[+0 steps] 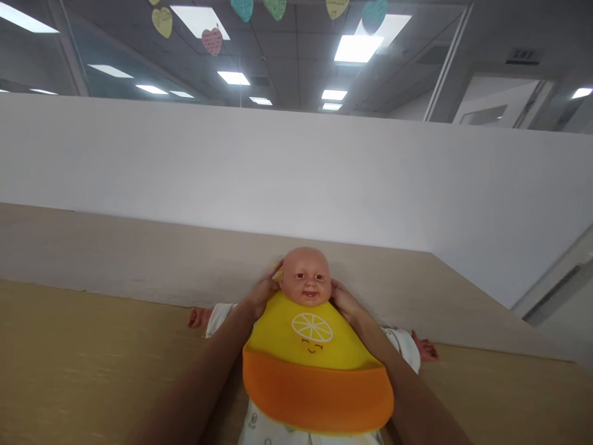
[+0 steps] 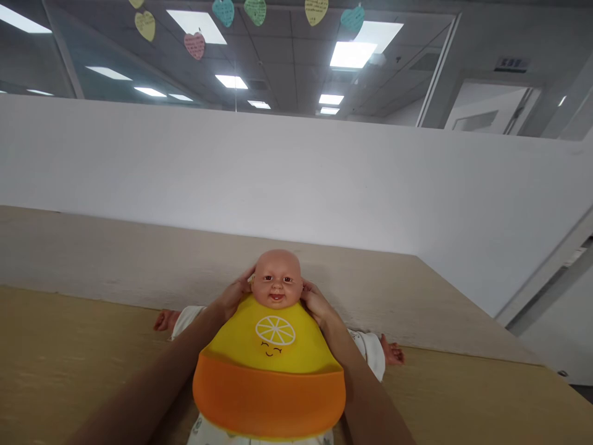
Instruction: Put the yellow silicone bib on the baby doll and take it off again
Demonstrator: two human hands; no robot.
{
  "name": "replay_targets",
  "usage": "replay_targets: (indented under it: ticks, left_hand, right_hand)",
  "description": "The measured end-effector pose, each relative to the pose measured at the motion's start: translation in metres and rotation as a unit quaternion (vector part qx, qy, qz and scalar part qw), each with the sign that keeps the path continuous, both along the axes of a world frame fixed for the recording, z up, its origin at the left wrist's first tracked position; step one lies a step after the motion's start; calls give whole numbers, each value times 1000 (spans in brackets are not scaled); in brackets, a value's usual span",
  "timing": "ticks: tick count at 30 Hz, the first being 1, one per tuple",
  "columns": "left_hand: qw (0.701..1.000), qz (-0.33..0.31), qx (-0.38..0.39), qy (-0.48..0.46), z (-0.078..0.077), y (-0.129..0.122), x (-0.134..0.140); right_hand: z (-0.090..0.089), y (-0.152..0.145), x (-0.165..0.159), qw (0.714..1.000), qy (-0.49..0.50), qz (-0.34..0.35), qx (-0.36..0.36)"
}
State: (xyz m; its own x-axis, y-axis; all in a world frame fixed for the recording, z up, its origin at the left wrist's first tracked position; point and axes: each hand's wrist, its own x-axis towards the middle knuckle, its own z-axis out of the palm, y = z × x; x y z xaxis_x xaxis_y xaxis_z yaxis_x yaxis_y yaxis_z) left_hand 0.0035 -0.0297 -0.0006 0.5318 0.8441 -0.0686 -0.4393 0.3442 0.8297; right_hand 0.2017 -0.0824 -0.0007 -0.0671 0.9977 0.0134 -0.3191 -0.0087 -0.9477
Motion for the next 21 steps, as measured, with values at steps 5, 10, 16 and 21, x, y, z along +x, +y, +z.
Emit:
replay_targets:
  ticks: [5, 10, 16, 21]
  left_hand:
    - [997, 71, 17, 9, 6, -5, 1]
    - [993, 107, 45, -11, 5, -8, 3]
    - [989, 143, 47, -5, 5, -9, 3]
    - [989, 133, 57, -16, 4, -9, 5]
  right_hand:
    - [7, -2, 0, 1000, -11, -15, -10]
    - [8, -2, 0, 1000, -15, -26, -5]
    - [8, -1, -1, 999, -15, -36, -4]
    - [5, 2, 1, 999, -6, -32, 3]
